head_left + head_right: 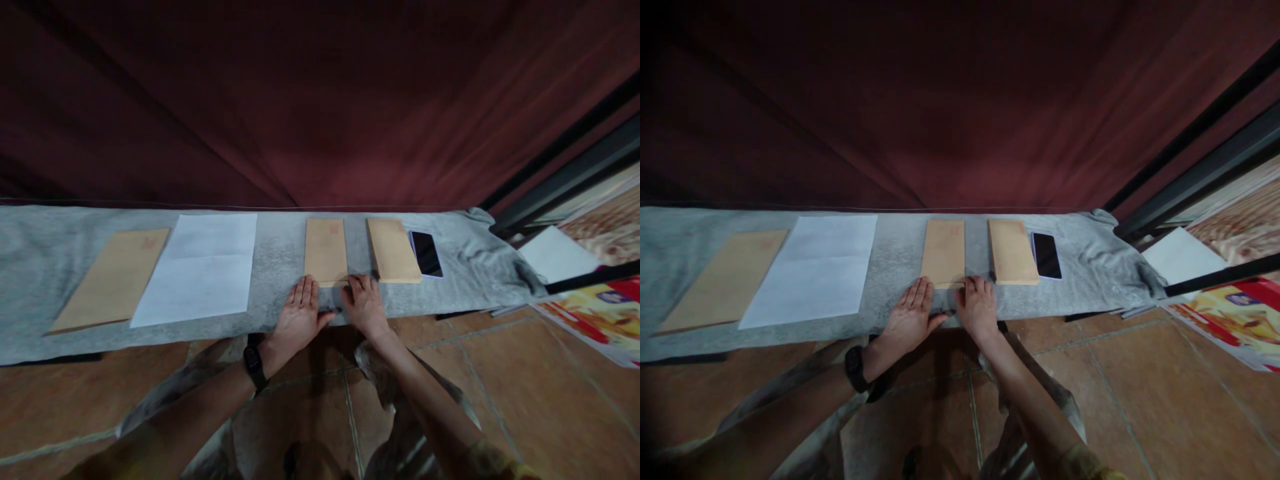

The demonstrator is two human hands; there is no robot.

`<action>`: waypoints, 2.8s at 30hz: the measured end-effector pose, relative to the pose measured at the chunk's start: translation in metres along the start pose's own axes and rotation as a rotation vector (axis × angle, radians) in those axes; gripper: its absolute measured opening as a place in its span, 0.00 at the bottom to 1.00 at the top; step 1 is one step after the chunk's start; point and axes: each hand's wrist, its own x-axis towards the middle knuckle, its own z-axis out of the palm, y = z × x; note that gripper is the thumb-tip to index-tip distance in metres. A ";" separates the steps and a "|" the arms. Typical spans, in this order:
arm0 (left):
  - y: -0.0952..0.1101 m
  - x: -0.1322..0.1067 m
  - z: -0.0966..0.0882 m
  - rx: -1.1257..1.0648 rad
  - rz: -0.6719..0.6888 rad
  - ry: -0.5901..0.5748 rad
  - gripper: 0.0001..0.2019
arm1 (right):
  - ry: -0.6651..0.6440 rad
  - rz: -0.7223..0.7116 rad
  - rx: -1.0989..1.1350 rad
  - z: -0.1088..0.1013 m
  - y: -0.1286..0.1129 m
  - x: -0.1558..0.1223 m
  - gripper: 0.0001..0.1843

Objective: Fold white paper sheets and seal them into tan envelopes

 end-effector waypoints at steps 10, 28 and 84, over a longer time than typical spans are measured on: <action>0.001 -0.001 0.005 0.008 -0.010 -0.002 0.40 | 0.077 0.255 0.469 0.015 0.003 0.027 0.09; -0.033 0.033 -0.012 -0.398 -0.193 0.108 0.21 | -0.168 0.611 1.490 0.006 -0.013 0.038 0.16; -0.015 0.043 -0.036 -0.093 -0.472 -0.263 0.20 | 0.095 -0.361 0.095 0.022 -0.034 -0.021 0.24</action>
